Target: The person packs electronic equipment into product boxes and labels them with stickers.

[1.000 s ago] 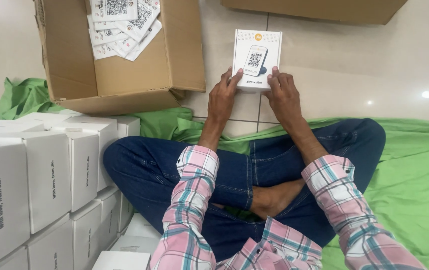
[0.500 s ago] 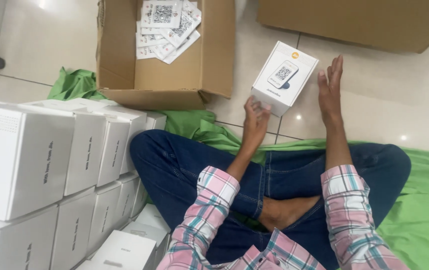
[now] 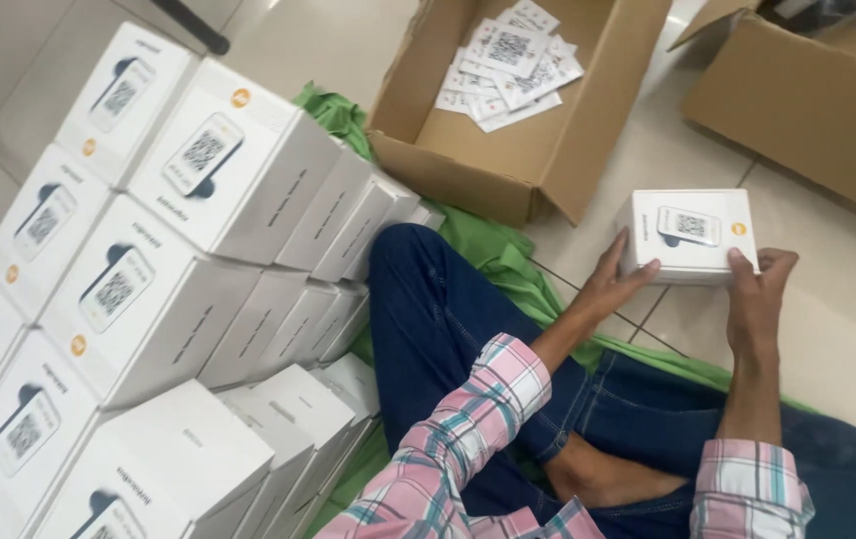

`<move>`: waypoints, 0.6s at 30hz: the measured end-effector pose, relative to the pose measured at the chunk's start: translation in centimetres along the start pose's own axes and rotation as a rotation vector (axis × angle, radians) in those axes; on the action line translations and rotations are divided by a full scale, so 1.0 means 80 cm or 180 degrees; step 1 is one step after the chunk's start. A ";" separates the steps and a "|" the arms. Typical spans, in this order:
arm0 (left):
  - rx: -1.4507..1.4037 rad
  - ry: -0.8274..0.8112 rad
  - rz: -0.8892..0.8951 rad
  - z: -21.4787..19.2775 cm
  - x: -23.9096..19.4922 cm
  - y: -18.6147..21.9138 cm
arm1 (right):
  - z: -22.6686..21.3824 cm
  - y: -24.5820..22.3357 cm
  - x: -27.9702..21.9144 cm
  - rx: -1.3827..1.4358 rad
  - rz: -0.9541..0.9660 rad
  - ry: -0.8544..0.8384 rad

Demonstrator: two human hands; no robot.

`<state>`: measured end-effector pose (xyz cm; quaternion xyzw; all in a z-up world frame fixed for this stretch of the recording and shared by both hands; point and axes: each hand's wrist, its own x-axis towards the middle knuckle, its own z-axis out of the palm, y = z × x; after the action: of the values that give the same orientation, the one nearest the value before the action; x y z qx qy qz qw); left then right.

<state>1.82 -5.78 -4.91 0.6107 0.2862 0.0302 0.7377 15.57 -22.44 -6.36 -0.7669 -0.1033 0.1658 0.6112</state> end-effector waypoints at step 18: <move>0.2040 0.1642 0.2972 0.011 -0.215 0.171 | 0.074 -0.193 -0.062 0.1781 -0.1242 -0.1481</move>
<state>-7.93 -9.90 14.35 0.8356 0.1529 0.4088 0.3337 9.44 -15.28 8.09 -0.4792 -0.3332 0.2375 0.7765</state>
